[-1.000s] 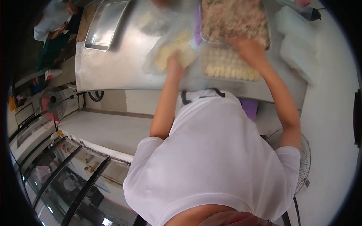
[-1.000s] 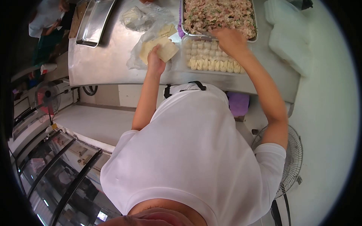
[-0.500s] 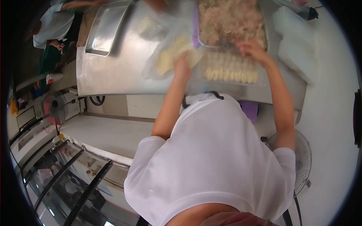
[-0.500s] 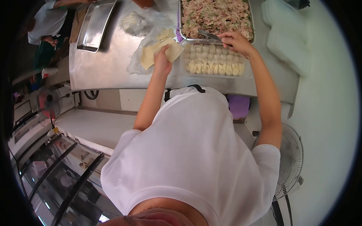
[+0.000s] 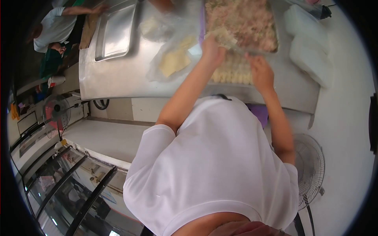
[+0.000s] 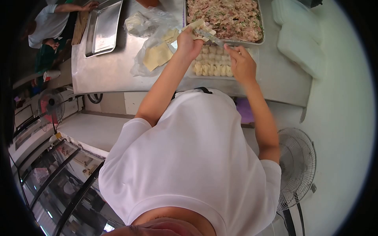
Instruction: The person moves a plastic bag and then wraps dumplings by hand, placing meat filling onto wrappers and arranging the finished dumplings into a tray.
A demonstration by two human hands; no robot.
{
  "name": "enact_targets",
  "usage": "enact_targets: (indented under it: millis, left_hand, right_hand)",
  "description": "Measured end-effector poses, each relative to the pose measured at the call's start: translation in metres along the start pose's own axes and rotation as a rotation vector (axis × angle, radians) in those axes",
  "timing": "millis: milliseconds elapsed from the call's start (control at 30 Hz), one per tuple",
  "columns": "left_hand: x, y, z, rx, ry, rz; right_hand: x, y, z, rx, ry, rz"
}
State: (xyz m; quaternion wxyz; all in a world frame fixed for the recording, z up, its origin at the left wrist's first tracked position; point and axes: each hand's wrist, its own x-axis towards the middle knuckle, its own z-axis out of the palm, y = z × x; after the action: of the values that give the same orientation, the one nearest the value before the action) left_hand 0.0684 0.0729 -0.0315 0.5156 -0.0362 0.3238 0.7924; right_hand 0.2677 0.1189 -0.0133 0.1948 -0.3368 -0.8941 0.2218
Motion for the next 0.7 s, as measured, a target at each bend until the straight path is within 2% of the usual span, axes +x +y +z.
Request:
enact_targets:
  millis: [100,167,267,300,400,500,533,600,633,700]
  left_hand:
    - [0.010,-0.007,-0.008,-0.051,0.051,-0.029]
    - [0.012,-0.006,-0.009,0.031,0.064,0.025]
    - [0.008,-0.001,-0.007,-0.037,0.093,-0.002]
    - [0.008,-0.003,-0.007,-0.035,0.092,-0.005]
    - [0.010,-0.007,-0.011,0.038,0.041,-0.003]
    - [0.013,-0.007,-0.015,-0.150,0.001,-0.030]
    - [0.012,-0.006,-0.017,-0.210,0.056,-0.038]
    - [0.013,-0.005,-0.022,-0.269,0.112,-0.049]
    - [0.015,-0.004,-0.024,-0.325,0.146,-0.020]
    - [0.016,-0.002,-0.025,-0.380,0.180,0.010]
  right_hand:
    - [-0.007,-0.001,-0.021,-0.145,0.041,0.004]
    - [-0.012,-0.001,-0.038,-0.135,0.070,0.021]
    - [-0.009,-0.007,-0.046,-0.089,0.160,0.001]
    - [-0.008,-0.009,-0.046,-0.054,0.226,-0.033]
    - [-0.008,-0.006,-0.023,-0.147,0.242,-0.120]
    - [-0.007,0.000,-0.002,-0.258,0.306,-0.146]
    - [-0.006,0.002,0.002,-0.257,0.307,-0.150]
    - [-0.003,0.004,0.007,-0.351,0.300,-0.057]
    - [0.000,0.007,0.007,-0.351,0.300,-0.057]
    - [0.005,0.017,0.003,-0.321,0.331,0.080]
